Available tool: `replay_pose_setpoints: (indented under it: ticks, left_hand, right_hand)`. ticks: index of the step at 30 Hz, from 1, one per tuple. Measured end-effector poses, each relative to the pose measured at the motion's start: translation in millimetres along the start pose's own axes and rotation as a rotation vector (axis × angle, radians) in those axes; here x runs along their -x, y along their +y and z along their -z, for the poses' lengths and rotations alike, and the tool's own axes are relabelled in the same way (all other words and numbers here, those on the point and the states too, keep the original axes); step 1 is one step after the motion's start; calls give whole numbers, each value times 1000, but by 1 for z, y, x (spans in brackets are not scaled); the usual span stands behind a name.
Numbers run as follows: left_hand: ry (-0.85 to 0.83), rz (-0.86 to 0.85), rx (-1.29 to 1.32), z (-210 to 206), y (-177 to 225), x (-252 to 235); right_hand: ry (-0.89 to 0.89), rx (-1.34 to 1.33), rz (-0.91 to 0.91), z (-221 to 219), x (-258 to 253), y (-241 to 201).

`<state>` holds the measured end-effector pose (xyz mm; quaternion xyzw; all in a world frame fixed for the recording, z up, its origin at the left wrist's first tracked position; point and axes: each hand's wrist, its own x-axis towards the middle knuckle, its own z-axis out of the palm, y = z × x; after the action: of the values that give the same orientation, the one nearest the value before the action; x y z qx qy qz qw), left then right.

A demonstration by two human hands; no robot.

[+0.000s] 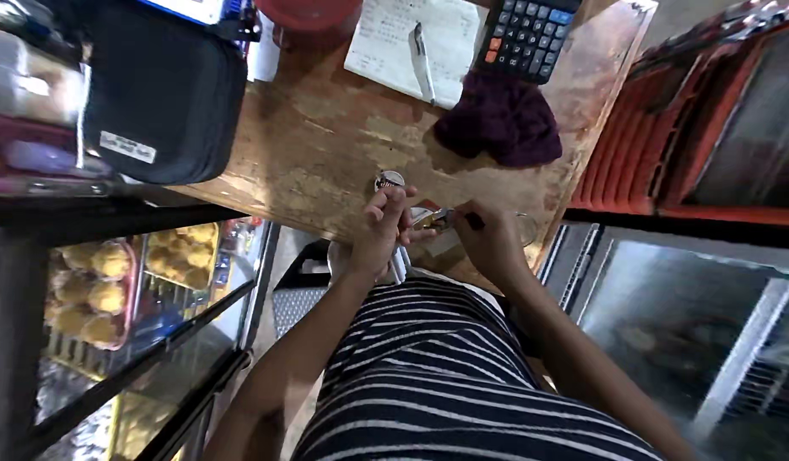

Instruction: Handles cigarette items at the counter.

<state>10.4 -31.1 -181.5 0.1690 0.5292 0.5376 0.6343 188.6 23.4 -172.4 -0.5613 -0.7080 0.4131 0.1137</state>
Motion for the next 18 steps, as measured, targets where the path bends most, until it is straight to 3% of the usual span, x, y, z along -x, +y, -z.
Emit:
replay_pose_setpoints:
  ticks: [5,9,14,18]
  left_hand:
    - [10,1,17,3,0,-1]
    - [32,102,179,5,8,-4]
    - [-202,72,421,12,22,-6]
    - [-373,-118,267,10,31,1]
  right_hand:
    - [8,-18,-31,-1,0,2]
    - [-25,10,-98,-3,-2,2]
    - [-88,2,-148,-6,-3,-2]
    - [-90,-26,-133,-9,2,0]
